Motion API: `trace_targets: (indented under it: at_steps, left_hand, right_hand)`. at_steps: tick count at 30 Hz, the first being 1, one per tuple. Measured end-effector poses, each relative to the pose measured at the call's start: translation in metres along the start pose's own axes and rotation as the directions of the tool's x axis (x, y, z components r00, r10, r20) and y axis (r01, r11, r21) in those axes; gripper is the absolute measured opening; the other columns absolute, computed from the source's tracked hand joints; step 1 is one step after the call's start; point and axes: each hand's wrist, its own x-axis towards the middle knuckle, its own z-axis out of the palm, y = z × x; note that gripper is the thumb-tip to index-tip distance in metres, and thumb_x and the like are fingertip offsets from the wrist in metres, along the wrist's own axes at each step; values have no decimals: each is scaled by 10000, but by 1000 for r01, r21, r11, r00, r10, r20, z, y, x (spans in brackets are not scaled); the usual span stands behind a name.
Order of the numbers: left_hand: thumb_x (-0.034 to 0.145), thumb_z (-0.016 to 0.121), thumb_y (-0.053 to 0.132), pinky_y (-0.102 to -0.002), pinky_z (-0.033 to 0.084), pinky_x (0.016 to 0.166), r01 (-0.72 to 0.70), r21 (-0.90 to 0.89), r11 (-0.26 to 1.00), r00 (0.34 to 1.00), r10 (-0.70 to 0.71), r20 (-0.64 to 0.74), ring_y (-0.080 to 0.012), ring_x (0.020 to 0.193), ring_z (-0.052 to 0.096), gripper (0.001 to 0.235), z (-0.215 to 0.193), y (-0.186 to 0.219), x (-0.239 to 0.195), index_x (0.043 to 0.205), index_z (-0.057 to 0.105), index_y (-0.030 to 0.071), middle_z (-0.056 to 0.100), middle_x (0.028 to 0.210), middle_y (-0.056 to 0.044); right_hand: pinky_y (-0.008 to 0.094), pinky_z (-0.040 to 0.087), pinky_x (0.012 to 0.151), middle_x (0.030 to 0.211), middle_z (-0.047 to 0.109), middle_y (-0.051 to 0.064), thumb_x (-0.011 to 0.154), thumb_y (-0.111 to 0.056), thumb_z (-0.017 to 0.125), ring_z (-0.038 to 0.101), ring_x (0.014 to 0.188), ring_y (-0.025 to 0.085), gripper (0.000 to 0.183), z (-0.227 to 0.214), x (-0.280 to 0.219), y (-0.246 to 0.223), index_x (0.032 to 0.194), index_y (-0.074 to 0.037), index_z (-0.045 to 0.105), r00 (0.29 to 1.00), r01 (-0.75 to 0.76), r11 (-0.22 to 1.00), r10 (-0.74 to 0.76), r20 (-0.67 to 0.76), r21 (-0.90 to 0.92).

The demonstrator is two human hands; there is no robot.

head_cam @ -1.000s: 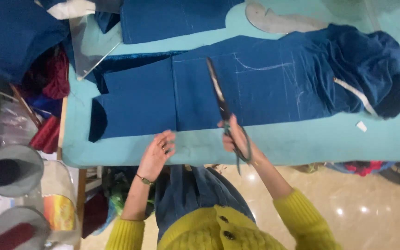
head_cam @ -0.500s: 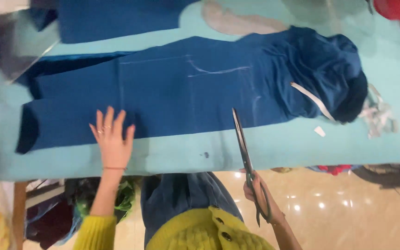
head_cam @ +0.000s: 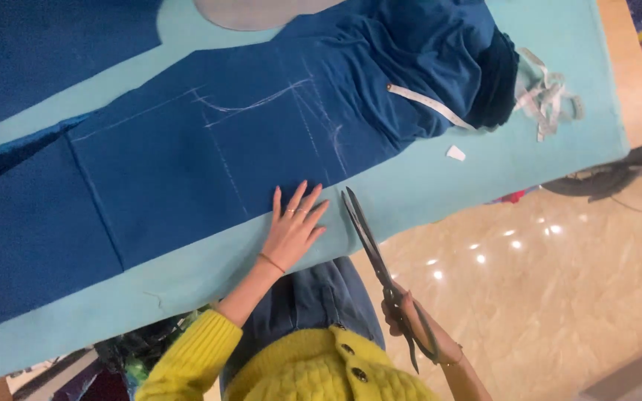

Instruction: A person uses tailor's shears to cut sections of blue fabric according to chalk lines and measurements on a work table.

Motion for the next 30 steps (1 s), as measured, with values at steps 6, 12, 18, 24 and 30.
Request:
trace_targets:
  at_steps: [6, 12, 18, 24, 30]
  left_hand:
    - [1026, 568, 427, -714, 183, 1200, -27, -6, 1000, 999, 27, 28, -317, 1542, 276, 512, 18, 2, 26, 1475, 572, 181, 352, 1659, -63]
    - [1047, 492, 488, -691, 157, 1220, -21, 22, 1000, 998, 20, 57, -301, 1553, 260, 587, 13, 2, 33, 1523, 521, 147, 341, 1669, -66]
    - [1024, 511, 467, -649, 71, 1273, 72, 6, 997, 994, -73, 85, -216, 1594, 127, 592, 22, 8, 36, 1537, 443, 180, 180, 1727, 33]
    - [1020, 494, 475, -623, 55, 1290, 81, -4, 997, 989, -79, 124, -210, 1592, 123, 607, 23, 7, 37, 1536, 443, 160, 166, 1728, 46]
    - [1018, 494, 474, -623, 54, 1288, 77, -10, 997, 990, -75, 123, -222, 1587, 148, 605, 22, 7, 37, 1519, 464, 136, 190, 1724, 32]
  right_hand:
    - [258, 310, 525, 817, 401, 24, 943, -608, 370, 309, 592, 96, 804, -5, 16, -3, 1548, -79, 348, 991, 132, 989, -129, 33, -70]
    - [270, 302, 580, 825, 399, -3, 961, -570, 372, 310, 646, 104, 794, 9, 22, -36, 1619, -129, 316, 980, 188, 957, -199, -30, -220]
    - [194, 404, 568, 891, 487, 58, 1044, -503, 277, 418, 671, 70, 726, -1, 42, -28, 1617, -58, 247, 981, 144, 960, -170, -90, -241]
    - [211, 404, 583, 876, 481, 39, 1024, -534, 346, 417, 690, 68, 774, 9, 42, -46, 1606, -30, 261, 982, 86, 956, -128, -135, -282]
    - [240, 401, 572, 819, 483, 32, 1015, -548, 365, 450, 652, 78, 798, 12, 49, -41, 1602, -18, 260, 979, 61, 954, -114, -167, -294]
